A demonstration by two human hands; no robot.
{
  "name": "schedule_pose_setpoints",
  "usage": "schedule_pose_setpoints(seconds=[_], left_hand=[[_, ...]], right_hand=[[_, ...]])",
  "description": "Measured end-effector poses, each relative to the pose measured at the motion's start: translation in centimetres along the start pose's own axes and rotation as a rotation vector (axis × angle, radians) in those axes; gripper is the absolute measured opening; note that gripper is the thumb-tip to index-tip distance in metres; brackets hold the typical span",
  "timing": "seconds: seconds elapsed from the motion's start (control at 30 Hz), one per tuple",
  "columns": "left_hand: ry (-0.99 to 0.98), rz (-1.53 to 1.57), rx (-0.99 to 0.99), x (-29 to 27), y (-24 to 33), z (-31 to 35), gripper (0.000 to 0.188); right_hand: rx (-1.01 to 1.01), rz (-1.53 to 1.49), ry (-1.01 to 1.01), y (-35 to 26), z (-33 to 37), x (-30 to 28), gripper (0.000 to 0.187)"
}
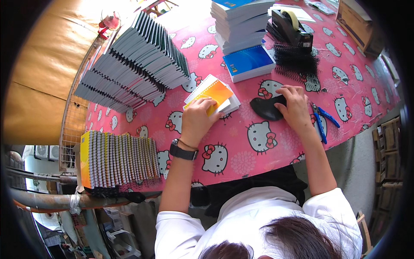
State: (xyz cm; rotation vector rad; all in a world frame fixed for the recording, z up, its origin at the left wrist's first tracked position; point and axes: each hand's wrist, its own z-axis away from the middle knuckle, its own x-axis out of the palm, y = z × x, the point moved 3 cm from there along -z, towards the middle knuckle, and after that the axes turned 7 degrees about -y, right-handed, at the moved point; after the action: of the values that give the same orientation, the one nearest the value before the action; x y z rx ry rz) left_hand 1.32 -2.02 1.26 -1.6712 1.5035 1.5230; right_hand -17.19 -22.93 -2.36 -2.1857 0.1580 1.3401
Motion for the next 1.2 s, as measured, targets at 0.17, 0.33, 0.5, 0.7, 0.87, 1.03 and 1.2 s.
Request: schedule_pose_setpoints(seconds=[0.17,0.33,0.5,0.7,0.87,1.03,1.2], left_hand=[[0.020,0.213,-0.022,-0.3,-1.2,0.1,0.025],[0.063,0.111,-0.054,-0.3,-1.7,0.5,0.027],[0.203,-0.177,0.221,-0.7,3.0,3.9,0.037],[0.481,0.264,-0.136,-1.3,3.1,9.5,0.067],[0.375,1.180,-0.398,2.4,2.5,12.6,0.073],[0.625,0.196,-0.333,0.4,6.0,12.3,0.075],[0.314,0.025,-0.052,0.3,7.7,10.0,0.032]], right_hand=[[-0.185,-0.261,0.168,-4.2,-0.4,-1.1,0.029],[0.233,-1.431,-0.605,-8.1,-1.4,3.5,0.036],[0.325,-1.855,-0.805,-9.4,-2.9,5.5,0.042],[-0.048,-1.552,-0.596,-9.7,0.7,4.1,0.026],[-0.193,-1.289,-0.503,-11.3,3.6,3.7,0.029],[-0.253,-1.105,-0.531,-11.4,3.9,4.2,0.025],[-0.380,-0.989,-0.596,-8.4,0.1,1.2,0.022]])
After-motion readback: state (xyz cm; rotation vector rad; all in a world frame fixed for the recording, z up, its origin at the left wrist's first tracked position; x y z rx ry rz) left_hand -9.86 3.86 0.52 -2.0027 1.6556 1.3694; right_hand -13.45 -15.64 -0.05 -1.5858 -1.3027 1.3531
